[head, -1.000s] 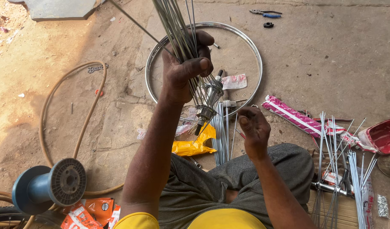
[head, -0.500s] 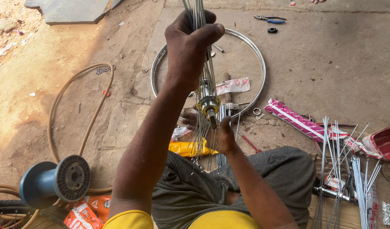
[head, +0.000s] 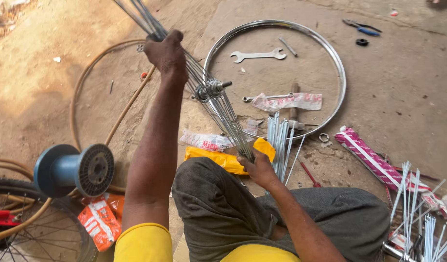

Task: The person inserts bicycle spokes into the hub, then attaches them to the rim using nipples. They tighten the spokes with a spoke wrench to secure the wheel structure.

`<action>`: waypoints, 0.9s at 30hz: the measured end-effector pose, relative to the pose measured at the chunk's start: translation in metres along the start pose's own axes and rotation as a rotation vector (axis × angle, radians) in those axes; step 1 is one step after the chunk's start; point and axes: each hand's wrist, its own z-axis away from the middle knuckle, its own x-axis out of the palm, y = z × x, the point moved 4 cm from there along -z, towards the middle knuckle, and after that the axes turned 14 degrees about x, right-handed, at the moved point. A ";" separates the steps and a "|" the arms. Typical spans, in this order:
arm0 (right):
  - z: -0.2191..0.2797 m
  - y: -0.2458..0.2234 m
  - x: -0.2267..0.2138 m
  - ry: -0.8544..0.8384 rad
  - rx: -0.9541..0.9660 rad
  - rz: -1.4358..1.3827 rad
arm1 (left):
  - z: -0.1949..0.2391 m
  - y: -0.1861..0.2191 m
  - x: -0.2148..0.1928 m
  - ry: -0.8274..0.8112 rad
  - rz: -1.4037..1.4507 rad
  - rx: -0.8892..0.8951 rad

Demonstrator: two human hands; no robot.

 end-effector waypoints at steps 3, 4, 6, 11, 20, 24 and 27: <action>-0.042 -0.004 0.013 0.119 -0.062 0.319 | -0.035 -0.066 -0.059 0.125 -0.179 -0.127; -0.056 -0.006 0.018 0.148 -0.076 0.424 | -0.044 -0.087 -0.076 0.153 -0.226 -0.170; -0.082 -0.013 0.042 0.070 -0.177 0.412 | -0.059 -0.127 -0.108 0.208 -0.355 -0.200; -0.133 -0.022 0.102 -0.125 -0.186 0.368 | -0.097 -0.218 -0.168 0.187 -0.675 -0.374; -0.195 -0.047 0.132 -0.309 0.018 0.535 | -0.107 -0.342 -0.207 0.109 -0.954 -0.613; -0.206 -0.049 0.124 -0.224 0.004 0.709 | -0.098 -0.379 -0.212 0.046 -1.164 -0.546; -0.206 -0.052 0.120 -0.152 -0.040 0.784 | -0.102 -0.386 -0.208 -0.135 -1.240 -0.538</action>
